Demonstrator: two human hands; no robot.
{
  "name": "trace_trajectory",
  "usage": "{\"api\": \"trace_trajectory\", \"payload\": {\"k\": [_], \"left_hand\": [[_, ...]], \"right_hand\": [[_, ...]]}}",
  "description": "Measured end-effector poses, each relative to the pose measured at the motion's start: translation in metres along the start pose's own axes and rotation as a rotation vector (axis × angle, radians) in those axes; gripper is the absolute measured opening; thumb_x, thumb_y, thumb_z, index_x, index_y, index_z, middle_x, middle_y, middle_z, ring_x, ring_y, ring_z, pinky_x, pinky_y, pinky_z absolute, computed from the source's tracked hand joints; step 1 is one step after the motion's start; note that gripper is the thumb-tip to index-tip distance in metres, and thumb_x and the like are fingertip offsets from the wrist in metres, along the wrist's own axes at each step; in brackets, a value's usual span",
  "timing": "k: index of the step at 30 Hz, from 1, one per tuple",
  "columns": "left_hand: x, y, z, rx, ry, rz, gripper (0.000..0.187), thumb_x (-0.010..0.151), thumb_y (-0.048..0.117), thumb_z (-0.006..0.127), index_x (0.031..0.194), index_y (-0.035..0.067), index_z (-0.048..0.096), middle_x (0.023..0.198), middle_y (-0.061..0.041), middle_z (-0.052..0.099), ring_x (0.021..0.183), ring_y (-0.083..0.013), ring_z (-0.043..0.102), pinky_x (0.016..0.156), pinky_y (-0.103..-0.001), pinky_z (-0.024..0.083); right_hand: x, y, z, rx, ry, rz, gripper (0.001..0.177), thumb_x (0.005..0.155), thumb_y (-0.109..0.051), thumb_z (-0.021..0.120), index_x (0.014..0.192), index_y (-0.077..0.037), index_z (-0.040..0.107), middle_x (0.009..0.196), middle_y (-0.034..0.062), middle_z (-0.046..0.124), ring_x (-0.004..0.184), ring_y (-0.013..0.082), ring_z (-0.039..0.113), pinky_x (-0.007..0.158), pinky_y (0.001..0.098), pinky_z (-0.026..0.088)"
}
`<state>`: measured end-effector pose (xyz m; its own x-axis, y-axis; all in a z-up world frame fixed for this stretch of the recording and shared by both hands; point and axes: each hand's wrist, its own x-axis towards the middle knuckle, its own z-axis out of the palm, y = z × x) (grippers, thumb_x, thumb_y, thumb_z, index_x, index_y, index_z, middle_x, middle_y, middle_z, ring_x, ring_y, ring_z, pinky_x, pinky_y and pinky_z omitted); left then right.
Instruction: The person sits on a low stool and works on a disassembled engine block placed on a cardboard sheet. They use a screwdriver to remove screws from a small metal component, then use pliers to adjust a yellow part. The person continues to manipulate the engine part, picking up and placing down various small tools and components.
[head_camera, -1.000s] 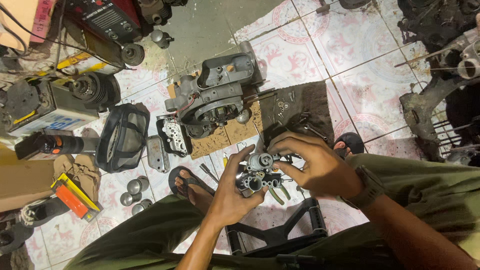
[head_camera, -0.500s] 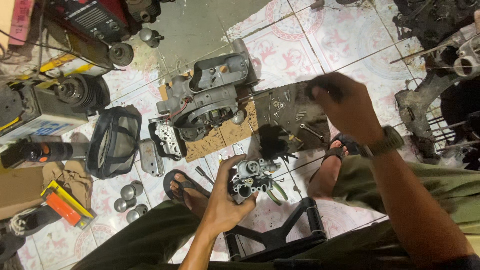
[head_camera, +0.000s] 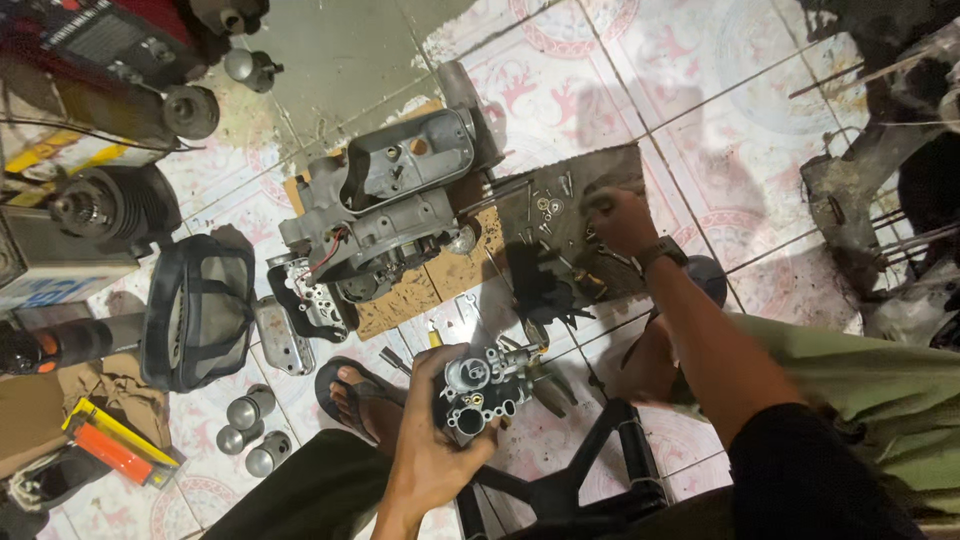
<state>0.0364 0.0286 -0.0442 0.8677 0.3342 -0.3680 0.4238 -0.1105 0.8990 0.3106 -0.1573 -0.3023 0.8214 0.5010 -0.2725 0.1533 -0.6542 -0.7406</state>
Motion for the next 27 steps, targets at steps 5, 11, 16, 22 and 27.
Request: {"api": "trace_trajectory", "payload": {"k": [5, 11, 16, 22, 27], "left_hand": [[0.008, -0.006, 0.001, 0.024, 0.038, -0.040, 0.065, 0.060, 0.003, 0.068, 0.122, 0.010, 0.048, 0.115, -0.006, 0.047, 0.105, -0.0163, 0.052, 0.093, -0.026, 0.041], [0.016, -0.014, 0.001, 0.108, 0.045, -0.010, 0.066, 0.059, 0.006, 0.071, 0.121, 0.008, 0.049, 0.114, -0.007, 0.049, 0.108, -0.0171, 0.052, 0.097, -0.027, 0.039], [0.017, -0.016, 0.002, 0.086, 0.029, -0.033, 0.066, 0.060, 0.005, 0.070, 0.122, 0.007, 0.047, 0.114, -0.008, 0.048, 0.109, -0.0186, 0.052, 0.097, -0.029, 0.039], [0.019, -0.022, 0.003, 0.108, 0.034, -0.004, 0.067, 0.059, 0.007, 0.072, 0.122, 0.008, 0.049, 0.115, -0.009, 0.049, 0.111, -0.0188, 0.051, 0.098, -0.028, 0.038], [0.020, -0.017, 0.001, 0.115, 0.019, -0.083, 0.067, 0.058, 0.007, 0.070, 0.121, 0.010, 0.049, 0.116, -0.007, 0.049, 0.111, -0.0185, 0.052, 0.097, -0.029, 0.040]], "right_hand": [[0.005, 0.044, 0.037, -0.050, -0.024, 0.010, 0.022, 0.084, -0.005, 0.055, 0.100, -0.008, 0.070, 0.095, 0.0090, 0.071, 0.080, 0.0213, 0.067, 0.072, 0.0356, 0.057], [0.018, 0.057, 0.076, -0.170, -0.018, -0.209, 0.019, 0.080, -0.002, 0.056, 0.094, -0.007, 0.067, 0.089, 0.0144, 0.066, 0.073, 0.0298, 0.063, 0.060, 0.0388, 0.053], [0.024, 0.057, 0.098, -0.196, -0.220, -0.083, 0.043, 0.083, -0.011, 0.045, 0.123, -0.006, 0.057, 0.130, 0.0379, 0.043, 0.122, 0.0528, 0.040, 0.090, 0.0676, 0.040], [0.024, 0.053, 0.109, -0.351, 0.015, -0.443, 0.034, 0.074, 0.013, 0.058, 0.106, 0.002, 0.063, 0.092, 0.0206, 0.059, 0.075, 0.0355, 0.061, 0.051, 0.0421, 0.058], [0.033, 0.087, 0.129, -0.511, -0.092, -0.394, 0.065, 0.062, -0.003, 0.078, 0.124, -0.007, 0.058, 0.129, 0.0269, 0.050, 0.110, 0.0458, 0.053, 0.075, 0.0595, 0.053]]}}
